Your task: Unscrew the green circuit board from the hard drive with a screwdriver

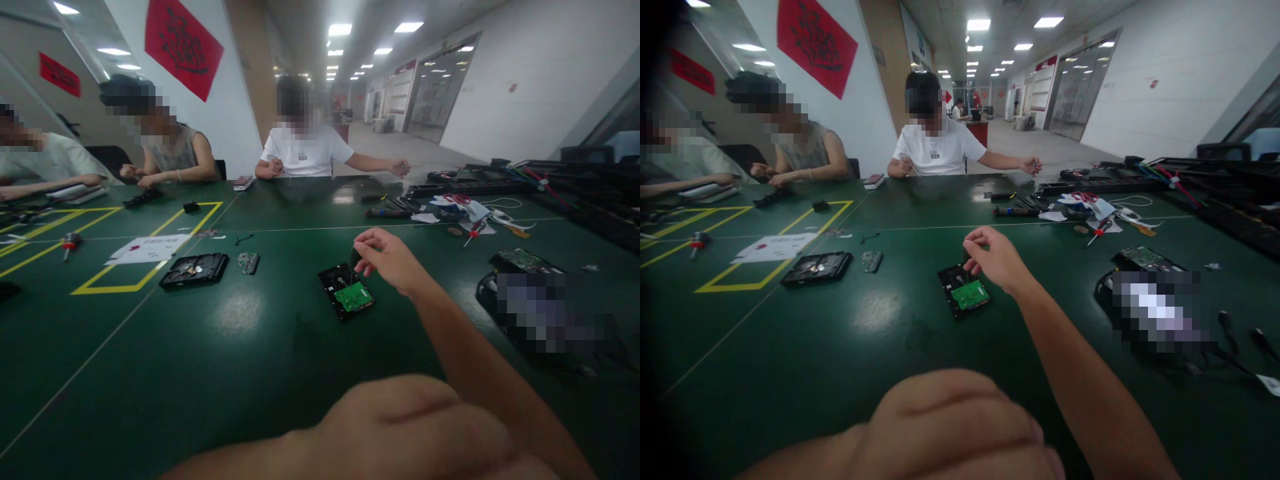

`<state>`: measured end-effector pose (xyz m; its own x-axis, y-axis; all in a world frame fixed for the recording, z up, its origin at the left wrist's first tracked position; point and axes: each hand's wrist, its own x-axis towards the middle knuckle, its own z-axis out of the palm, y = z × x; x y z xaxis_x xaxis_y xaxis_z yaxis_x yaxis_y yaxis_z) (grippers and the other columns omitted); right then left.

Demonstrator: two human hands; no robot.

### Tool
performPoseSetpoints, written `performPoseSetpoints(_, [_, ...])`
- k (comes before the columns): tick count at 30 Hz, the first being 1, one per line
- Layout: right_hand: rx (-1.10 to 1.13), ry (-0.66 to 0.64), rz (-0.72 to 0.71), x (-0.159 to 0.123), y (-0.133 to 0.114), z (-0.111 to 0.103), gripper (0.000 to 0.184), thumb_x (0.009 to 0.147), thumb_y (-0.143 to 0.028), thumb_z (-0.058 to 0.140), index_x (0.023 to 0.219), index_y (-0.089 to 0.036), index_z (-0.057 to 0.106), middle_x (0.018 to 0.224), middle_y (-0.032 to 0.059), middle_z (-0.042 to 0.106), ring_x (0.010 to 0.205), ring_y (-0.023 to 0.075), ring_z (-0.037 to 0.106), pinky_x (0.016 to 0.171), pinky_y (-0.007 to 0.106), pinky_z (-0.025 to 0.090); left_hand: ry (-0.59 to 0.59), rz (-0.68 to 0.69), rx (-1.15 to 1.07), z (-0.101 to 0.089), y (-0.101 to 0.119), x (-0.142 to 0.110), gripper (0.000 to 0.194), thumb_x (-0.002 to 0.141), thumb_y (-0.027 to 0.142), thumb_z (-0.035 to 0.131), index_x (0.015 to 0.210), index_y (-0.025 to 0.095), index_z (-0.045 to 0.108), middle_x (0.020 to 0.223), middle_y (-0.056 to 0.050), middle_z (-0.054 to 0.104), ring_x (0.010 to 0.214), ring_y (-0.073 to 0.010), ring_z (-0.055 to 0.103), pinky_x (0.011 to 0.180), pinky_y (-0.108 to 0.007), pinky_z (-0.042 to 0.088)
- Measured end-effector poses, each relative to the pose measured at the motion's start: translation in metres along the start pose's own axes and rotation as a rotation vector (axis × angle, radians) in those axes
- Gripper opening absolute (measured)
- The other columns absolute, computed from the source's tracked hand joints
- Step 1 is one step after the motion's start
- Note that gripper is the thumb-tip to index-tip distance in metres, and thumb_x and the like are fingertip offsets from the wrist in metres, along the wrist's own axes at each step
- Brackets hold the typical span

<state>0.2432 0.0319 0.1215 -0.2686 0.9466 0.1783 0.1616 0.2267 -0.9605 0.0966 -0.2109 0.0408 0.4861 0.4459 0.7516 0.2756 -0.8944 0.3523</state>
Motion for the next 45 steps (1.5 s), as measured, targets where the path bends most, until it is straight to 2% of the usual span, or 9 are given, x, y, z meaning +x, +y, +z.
performPoseSetpoints(2, [0.088, -0.010, 0.034, 0.000, -0.002, 0.000, 0.014, 0.092, -0.029, 0.067, 0.101, -0.020, 0.063, 0.090, 0.0031, 0.070, 0.064, 0.0138, 0.068, 0.056, 0.026, 0.055, 0.049, 0.026, -0.003, -0.008, -0.044, 0.054, 0.021, 0.096, 0.030, 0.056, 0.115, 0.026, 0.062, 0.115, -0.006, 0.074, 0.105, -0.0238, 0.072, 0.094, -0.039, 0.062])
performPoseSetpoints(4, [0.105, -0.009, 0.040, 0.000, -0.004, -0.001, 0.011, 0.091, -0.028, 0.066, 0.098, -0.020, 0.066, 0.089, 0.0025, 0.070, 0.062, 0.0111, 0.064, 0.056, 0.024, 0.052, 0.151, -0.088, 0.107, -0.012, -0.091, 0.082, 0.024, 0.094, 0.020, 0.052, 0.118, 0.022, 0.058, 0.110, -0.010, 0.073, 0.103, -0.0245, 0.071, 0.093, -0.042, 0.060])
performPoseSetpoints(7, [0.014, -0.037, 0.018, -0.001, -0.007, -0.003, 0.017, 0.091, -0.036, 0.069, 0.090, -0.019, 0.070, 0.085, 0.0014, 0.069, 0.060, 0.0091, 0.054, 0.051, 0.021, 0.042, 0.160, -0.327, 0.322, -0.011, -0.146, 0.078, 0.024, 0.095, 0.027, 0.054, 0.119, 0.021, 0.056, 0.116, -0.014, 0.069, 0.111, -0.0284, 0.067, 0.096, -0.048, 0.057])
performPoseSetpoints(10, [-0.042, -0.084, 0.023, -0.001, -0.007, -0.004, 0.024, 0.089, -0.043, 0.073, 0.092, -0.019, 0.072, 0.071, -0.0017, 0.062, 0.057, 0.0100, 0.050, 0.047, 0.021, 0.037, 0.094, -0.478, 0.373, -0.005, -0.171, 0.056, 0.053, 0.087, 0.045, 0.069, 0.129, 0.020, 0.051, 0.128, -0.016, 0.063, 0.122, -0.0328, 0.061, 0.102, -0.051, 0.054])
performPoseSetpoints(20, [0.041, 0.021, 0.062, 0.002, -0.003, -0.005, 0.015, 0.086, -0.032, 0.074, 0.090, -0.019, 0.068, 0.087, 0.0028, 0.072, 0.058, 0.0090, 0.055, 0.047, 0.020, 0.042, -0.072, -0.547, 0.441, 0.008, -0.184, 0.045, 0.085, 0.080, 0.056, 0.075, 0.147, 0.018, 0.039, 0.143, -0.019, 0.053, 0.135, -0.0397, 0.051, 0.115, -0.060, 0.043])
performPoseSetpoints(25, [-0.003, -0.059, 0.051, -0.001, -0.008, -0.007, 0.019, 0.089, -0.035, 0.071, 0.098, -0.019, 0.077, 0.074, 0.0013, 0.066, 0.057, 0.0106, 0.055, 0.044, 0.020, 0.040, -0.101, -0.546, 0.451, 0.011, -0.187, 0.043, 0.086, 0.080, 0.058, 0.074, 0.147, 0.017, 0.040, 0.143, -0.019, 0.054, 0.136, -0.0404, 0.050, 0.116, -0.060, 0.042])
performPoseSetpoints(30, [-0.018, -0.204, 0.030, -0.005, -0.013, -0.007, 0.023, 0.092, -0.032, 0.066, 0.108, -0.021, 0.077, 0.102, 0.0065, 0.075, 0.062, 0.0114, 0.062, 0.046, 0.022, 0.046, -0.104, -0.538, 0.444, 0.009, -0.183, 0.041, 0.084, 0.082, 0.055, 0.074, 0.149, 0.018, 0.038, 0.144, -0.019, 0.054, 0.137, -0.0401, 0.050, 0.116, -0.061, 0.041])
performPoseSetpoints(39, [-0.211, -0.028, -0.009, -0.003, -0.005, -0.005, 0.030, 0.085, -0.045, 0.078, 0.091, -0.021, 0.063, 0.081, 0.0021, 0.070, 0.059, 0.0128, 0.062, 0.045, 0.022, 0.046, -0.094, -0.554, 0.443, 0.001, -0.177, 0.036, 0.077, 0.082, 0.050, 0.074, 0.146, 0.019, 0.042, 0.142, -0.017, 0.055, 0.136, -0.0374, 0.050, 0.117, -0.058, 0.042])
performPoseSetpoints(45, [-0.135, -0.086, -0.009, -0.004, -0.006, -0.005, 0.023, 0.091, -0.041, 0.071, 0.102, -0.021, 0.066, 0.083, 0.0030, 0.071, 0.058, 0.0131, 0.064, 0.047, 0.024, 0.050, -0.116, -0.534, 0.416, 0.002, -0.177, 0.039, 0.070, 0.082, 0.049, 0.075, 0.140, 0.020, 0.049, 0.137, -0.015, 0.059, 0.133, -0.0358, 0.053, 0.117, -0.056, 0.041])
